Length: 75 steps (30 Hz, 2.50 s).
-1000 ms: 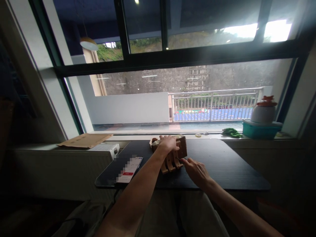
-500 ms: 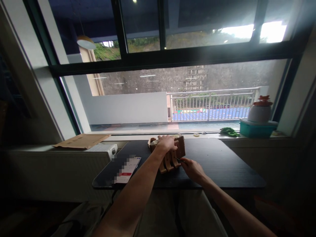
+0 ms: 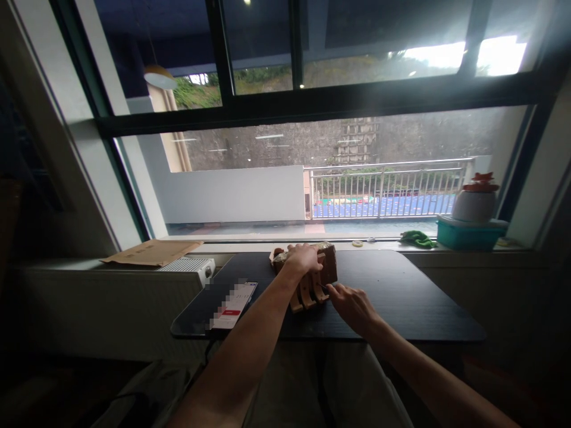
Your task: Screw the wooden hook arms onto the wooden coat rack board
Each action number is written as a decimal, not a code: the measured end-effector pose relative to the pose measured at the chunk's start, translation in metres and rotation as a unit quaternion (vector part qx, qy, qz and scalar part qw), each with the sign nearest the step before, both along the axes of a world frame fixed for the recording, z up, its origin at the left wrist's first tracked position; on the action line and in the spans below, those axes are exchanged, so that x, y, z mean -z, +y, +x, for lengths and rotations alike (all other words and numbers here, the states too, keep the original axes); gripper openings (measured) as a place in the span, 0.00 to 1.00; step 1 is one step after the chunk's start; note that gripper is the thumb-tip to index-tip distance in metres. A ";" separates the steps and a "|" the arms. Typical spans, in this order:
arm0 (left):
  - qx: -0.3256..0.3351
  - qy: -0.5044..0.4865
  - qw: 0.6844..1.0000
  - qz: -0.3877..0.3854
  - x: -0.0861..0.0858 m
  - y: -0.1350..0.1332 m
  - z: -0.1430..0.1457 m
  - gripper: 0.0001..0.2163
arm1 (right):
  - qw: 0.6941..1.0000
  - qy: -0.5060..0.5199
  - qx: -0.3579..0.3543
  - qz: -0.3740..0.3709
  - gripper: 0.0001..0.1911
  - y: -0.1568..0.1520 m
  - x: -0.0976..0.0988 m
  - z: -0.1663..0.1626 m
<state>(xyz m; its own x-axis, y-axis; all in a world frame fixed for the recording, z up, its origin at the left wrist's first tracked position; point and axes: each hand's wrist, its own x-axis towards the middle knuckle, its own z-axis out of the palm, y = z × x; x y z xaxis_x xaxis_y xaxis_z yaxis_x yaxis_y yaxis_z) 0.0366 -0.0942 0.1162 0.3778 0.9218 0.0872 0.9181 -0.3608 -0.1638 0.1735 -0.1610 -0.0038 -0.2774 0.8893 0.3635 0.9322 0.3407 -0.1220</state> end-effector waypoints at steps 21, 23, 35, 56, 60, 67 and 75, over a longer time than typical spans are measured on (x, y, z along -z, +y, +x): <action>-0.008 0.000 1.000 0.002 0.002 0.003 0.001 0.24 | 0.998 0.020 0.063 -0.021 0.17 -0.002 0.000 -0.005; -0.008 0.000 1.000 0.002 0.003 0.004 0.001 0.23 | 0.999 -0.007 0.036 -0.010 0.20 -0.003 -0.006 -0.004; -0.005 -0.008 1.000 0.005 0.002 0.001 0.000 0.24 | 0.997 0.045 0.057 -0.010 0.16 -0.002 0.007 -0.006; -0.009 -0.005 1.000 0.000 0.001 0.000 -0.001 0.25 | 0.994 -0.109 -0.007 0.030 0.23 0.000 0.000 0.001; -0.006 -0.004 1.000 -0.002 0.000 0.000 -0.001 0.25 | 0.998 -0.057 0.024 0.016 0.20 -0.001 0.004 -0.002; -0.006 -0.003 1.000 -0.003 0.002 0.003 -0.001 0.26 | 0.995 0.061 0.081 -0.024 0.18 0.000 0.010 -0.006; -0.006 -0.002 1.000 -0.003 0.000 0.000 -0.002 0.26 | 0.998 0.029 0.049 -0.022 0.23 -0.003 0.000 0.001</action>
